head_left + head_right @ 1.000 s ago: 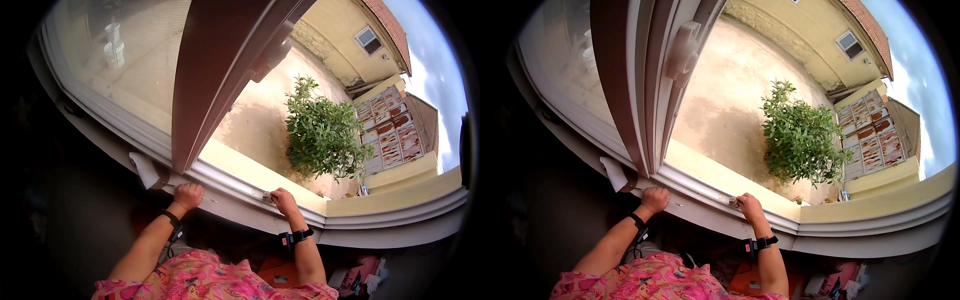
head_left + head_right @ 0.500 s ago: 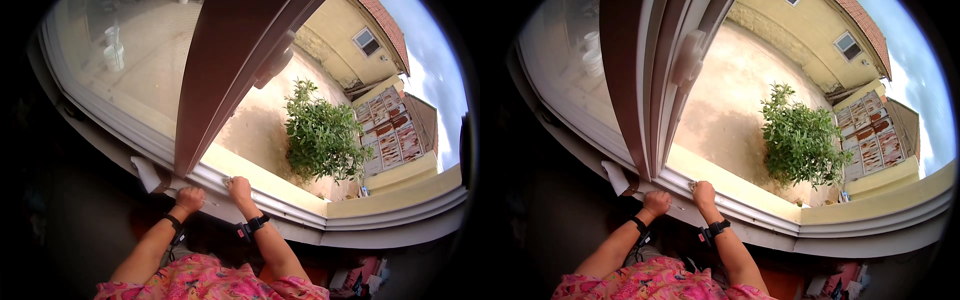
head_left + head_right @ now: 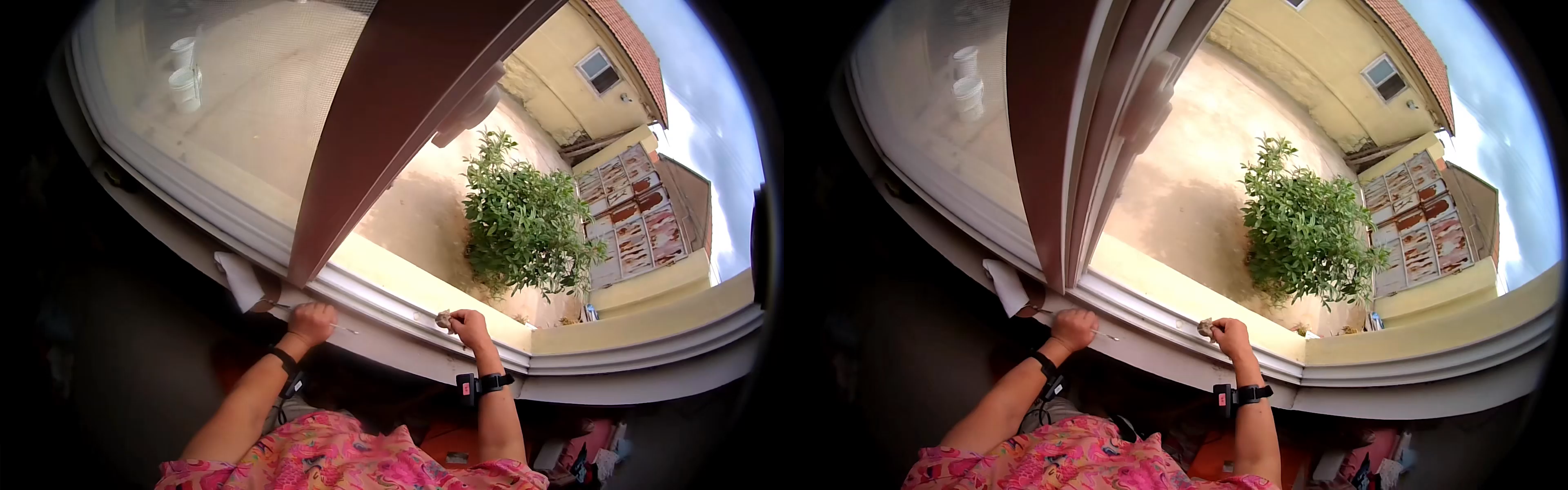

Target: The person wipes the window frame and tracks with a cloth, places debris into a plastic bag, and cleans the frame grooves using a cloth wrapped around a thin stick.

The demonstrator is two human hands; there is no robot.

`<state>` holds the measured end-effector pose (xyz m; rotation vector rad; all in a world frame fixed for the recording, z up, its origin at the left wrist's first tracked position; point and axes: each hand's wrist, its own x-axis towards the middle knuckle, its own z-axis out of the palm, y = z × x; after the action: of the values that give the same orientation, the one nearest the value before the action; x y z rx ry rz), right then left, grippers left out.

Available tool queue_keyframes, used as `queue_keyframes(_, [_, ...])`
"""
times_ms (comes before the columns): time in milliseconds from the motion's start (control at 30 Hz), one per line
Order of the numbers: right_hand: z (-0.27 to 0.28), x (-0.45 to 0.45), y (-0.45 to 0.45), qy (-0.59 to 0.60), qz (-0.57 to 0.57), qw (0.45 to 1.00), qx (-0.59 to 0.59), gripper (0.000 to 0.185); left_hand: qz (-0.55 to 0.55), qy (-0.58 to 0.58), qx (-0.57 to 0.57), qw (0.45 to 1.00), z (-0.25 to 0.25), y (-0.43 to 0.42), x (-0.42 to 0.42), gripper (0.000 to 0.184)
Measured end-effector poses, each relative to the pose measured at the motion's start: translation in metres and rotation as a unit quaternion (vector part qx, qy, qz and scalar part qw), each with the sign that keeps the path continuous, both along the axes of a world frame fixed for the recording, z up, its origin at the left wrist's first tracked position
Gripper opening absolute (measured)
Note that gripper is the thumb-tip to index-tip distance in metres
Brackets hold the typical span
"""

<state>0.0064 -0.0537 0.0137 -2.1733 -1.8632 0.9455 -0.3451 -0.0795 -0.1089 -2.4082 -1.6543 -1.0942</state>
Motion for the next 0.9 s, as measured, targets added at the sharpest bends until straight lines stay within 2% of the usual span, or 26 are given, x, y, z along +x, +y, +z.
queue_keyframes(33, [0.005, 0.01, -0.006, -0.117, -0.01, 0.993, -0.02, 0.015, -0.001, -0.001, 0.0, 1.0, 0.001, 0.0, 0.0, 0.015])
queue_keyframes(67, [0.008, 0.017, -0.013, -0.173, -0.045, 0.983, -0.04, 0.015, -0.003, 0.005, -0.001, 1.0, 0.003, -0.001, -0.001, 0.015])
queue_keyframes(100, [-0.001, 0.021, -0.017, -0.173, -0.047, 0.983, -0.041, 0.015, -0.006, 0.011, -0.002, 1.0, 0.004, -0.001, -0.001, 0.015])
queue_keyframes(200, [-0.034, 0.014, -0.02, -0.29, -0.131, 0.948, 0.013, 0.014, -0.006, 0.009, -0.011, 1.0, 0.001, -0.001, 0.0, 0.015])
queue_keyframes(267, [-0.036, -0.016, -0.01, -0.25, -0.159, 0.955, 0.022, 0.018, -0.008, 0.012, -0.012, 1.0, -0.002, 0.0, -0.001, 0.014])
queue_keyframes(300, [-0.043, -0.026, -0.007, -0.218, -0.115, 0.968, 0.04, 0.021, -0.008, 0.013, -0.014, 1.0, -0.003, -0.001, -0.001, 0.014])
queue_keyframes(333, [-0.03, -0.056, -0.004, -0.189, -0.102, 0.976, 0.045, 0.022, -0.013, 0.012, -0.014, 1.0, -0.003, -0.001, 0.0, 0.014])
queue_keyframes(400, [-0.039, -0.102, 0.004, -0.174, -0.096, 0.976, 0.088, 0.023, -0.01, 0.017, -0.021, 1.0, -0.001, -0.001, -0.001, 0.013])
queue_keyframes(500, [-0.053, -0.161, 0.019, -0.052, -0.087, 0.987, 0.124, 0.024, -0.015, 0.02, -0.035, 0.999, 0.001, -0.002, -0.003, 0.012])
queue_keyframes(633, [-0.053, -0.193, 0.024, -0.043, -0.063, 0.983, 0.165, 0.024, -0.025, 0.013, -0.035, 0.999, 0.002, -0.001, -0.004, 0.011])
queue_keyframes(733, [-0.055, -0.145, 0.01, -0.106, -0.064, 0.98, 0.159, 0.023, -0.025, 0.016, -0.053, 0.998, 0.004, -0.002, -0.004, 0.011])
queue_keyframes(833, [-0.069, -0.049, -0.017, -0.243, -0.101, 0.955, 0.135, 0.019, -0.038, 0.014, -0.053, 0.998, 0.008, -0.003, -0.005, 0.011])
queue_keyframes(900, [-0.07, 0.023, -0.038, -0.303, -0.165, 0.93, 0.125, 0.017, -0.016, 0.028, -0.031, 0.999, 0.008, -0.001, -0.004, 0.012])
